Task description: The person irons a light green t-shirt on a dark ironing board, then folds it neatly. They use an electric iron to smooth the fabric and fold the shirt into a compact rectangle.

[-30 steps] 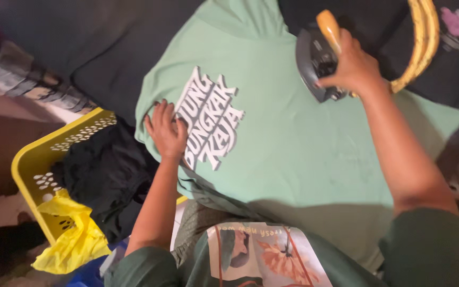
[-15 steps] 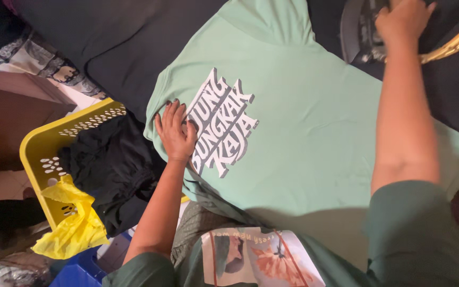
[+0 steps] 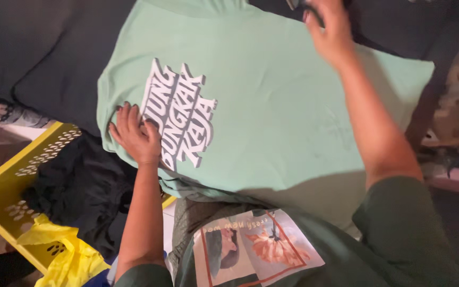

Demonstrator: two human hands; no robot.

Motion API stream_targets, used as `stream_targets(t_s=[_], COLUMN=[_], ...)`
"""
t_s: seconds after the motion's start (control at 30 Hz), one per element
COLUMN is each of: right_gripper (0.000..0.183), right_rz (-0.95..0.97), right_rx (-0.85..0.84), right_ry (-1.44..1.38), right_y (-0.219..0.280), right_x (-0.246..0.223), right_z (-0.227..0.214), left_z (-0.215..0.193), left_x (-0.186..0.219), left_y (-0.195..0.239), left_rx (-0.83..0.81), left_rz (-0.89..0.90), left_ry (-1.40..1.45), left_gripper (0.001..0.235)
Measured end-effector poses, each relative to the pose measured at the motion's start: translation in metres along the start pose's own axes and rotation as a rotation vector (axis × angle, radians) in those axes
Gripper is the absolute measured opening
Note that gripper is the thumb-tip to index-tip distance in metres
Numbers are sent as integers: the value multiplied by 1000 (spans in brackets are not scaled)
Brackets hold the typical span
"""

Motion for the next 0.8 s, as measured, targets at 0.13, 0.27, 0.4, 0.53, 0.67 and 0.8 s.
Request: stream_targets(t_s=[0.13,0.27,0.4,0.53,0.67,0.8], right_gripper=[40,65,67,72,79,78], right_rz=[116,189,180,199,219,337], right_rx=[-226,-395,-461,-299,-376,-430], right_ry=[277,481,526,443,458,540], right_y=[96,123,116,139,184,212], right_x=[-32,-36,-41,-87,-117,-99], right_z=[6,14,6,-7,-7,-34], left_z=[-1,-2,-1,2,3,9], left_x=[2,2,1,-1,-6,-6], left_y=[-2,-3,0,-3,1,1], left_rx=[-3,2,32,71,87,77], left_rz=[9,11,46,52,63,63], left_ry=[-4,-3,16,27,20,9], left_gripper=[44,44,42,42,43,44])
Point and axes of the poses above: each hand's wrist, its own y-axis away from the middle knuckle, its own z-axis out of the palm, x = y × z, the point moved 5 cm from there along -y, towards the middle knuckle, and after that the axes turned 11 degrees about x, right-handed, at the moved point
